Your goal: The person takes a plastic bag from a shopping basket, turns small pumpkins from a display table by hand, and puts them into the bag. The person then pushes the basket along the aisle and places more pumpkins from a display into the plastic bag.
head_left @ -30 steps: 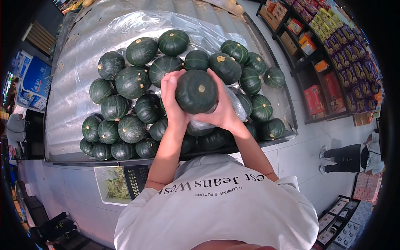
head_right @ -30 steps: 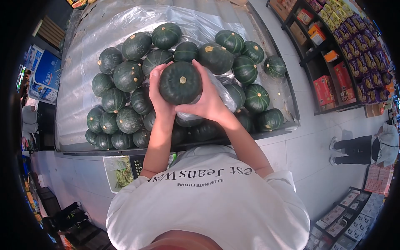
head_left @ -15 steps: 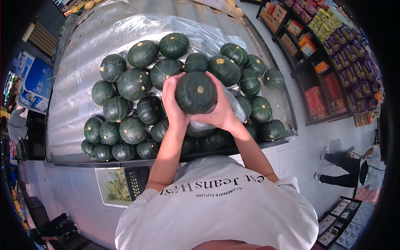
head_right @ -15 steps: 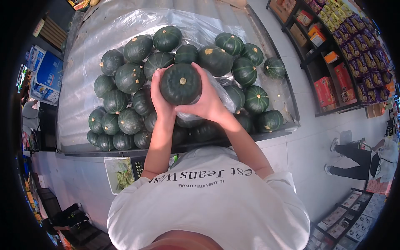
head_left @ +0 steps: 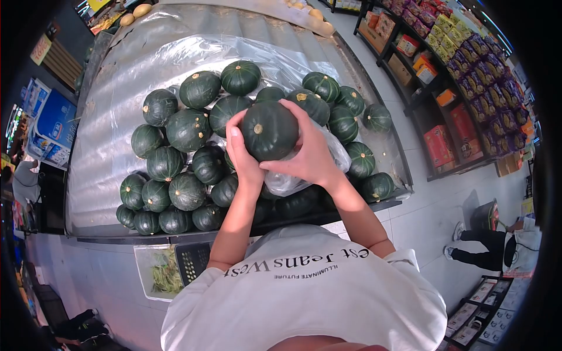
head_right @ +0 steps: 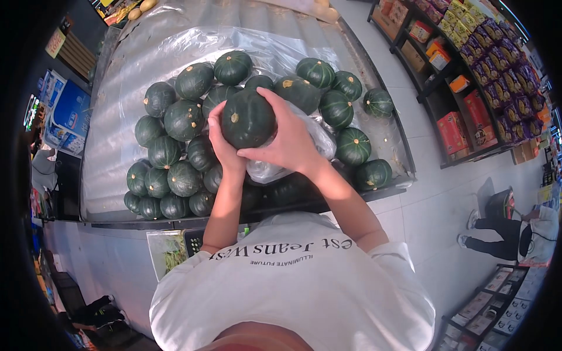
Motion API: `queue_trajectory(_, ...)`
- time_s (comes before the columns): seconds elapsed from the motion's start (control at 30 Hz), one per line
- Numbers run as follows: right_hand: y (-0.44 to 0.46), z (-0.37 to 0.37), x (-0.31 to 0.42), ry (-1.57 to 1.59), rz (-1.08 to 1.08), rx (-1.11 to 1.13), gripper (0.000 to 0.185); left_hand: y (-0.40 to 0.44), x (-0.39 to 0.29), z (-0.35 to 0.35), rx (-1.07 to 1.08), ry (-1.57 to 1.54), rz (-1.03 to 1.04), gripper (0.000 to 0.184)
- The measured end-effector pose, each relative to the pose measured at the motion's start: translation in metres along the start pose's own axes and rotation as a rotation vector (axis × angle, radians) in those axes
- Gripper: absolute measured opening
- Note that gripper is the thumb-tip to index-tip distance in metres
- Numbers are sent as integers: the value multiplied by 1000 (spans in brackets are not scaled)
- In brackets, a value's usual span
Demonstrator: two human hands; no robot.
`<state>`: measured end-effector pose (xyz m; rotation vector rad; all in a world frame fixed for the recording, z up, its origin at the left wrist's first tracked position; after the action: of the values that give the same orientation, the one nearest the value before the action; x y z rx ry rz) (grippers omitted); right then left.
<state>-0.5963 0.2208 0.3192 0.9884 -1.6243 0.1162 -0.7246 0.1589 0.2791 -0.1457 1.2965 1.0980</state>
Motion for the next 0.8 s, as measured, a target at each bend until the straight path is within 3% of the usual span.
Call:
queue_trajectory(0.07,5,1,-8,173,53,10,101,5,-4,4,31,94,2,48)
queue_trajectory(0.17,16,-4,3,23,124,113,102,15,-26,13,115,311,34,47)
queue_trajectory(0.37,62,-34,-5,-195,66,53,101,59,-47,54,285,638,194,49)
queue_trajectory(0.57,114,-55,-34,-34,222,44,98,124,1,91,420,601,167,54)
queue_trajectory(0.67,126,-53,-50,-15,247,8,76,146,40,95,451,574,-8,58)
queue_trajectory(0.8,141,-45,-93,-167,269,76,73,151,62,104,583,582,137,59)
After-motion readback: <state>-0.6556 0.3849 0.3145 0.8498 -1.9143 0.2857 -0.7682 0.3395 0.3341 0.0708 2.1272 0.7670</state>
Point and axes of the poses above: each hand's wrist, its own y-axis towards the middle knuckle, its own z-axis out of the palm, x = y × z, the point moved 9 cm from there along y, towards the middle knuckle, and after that the axes turned 5 degrees about z, right-handed, at the moved point
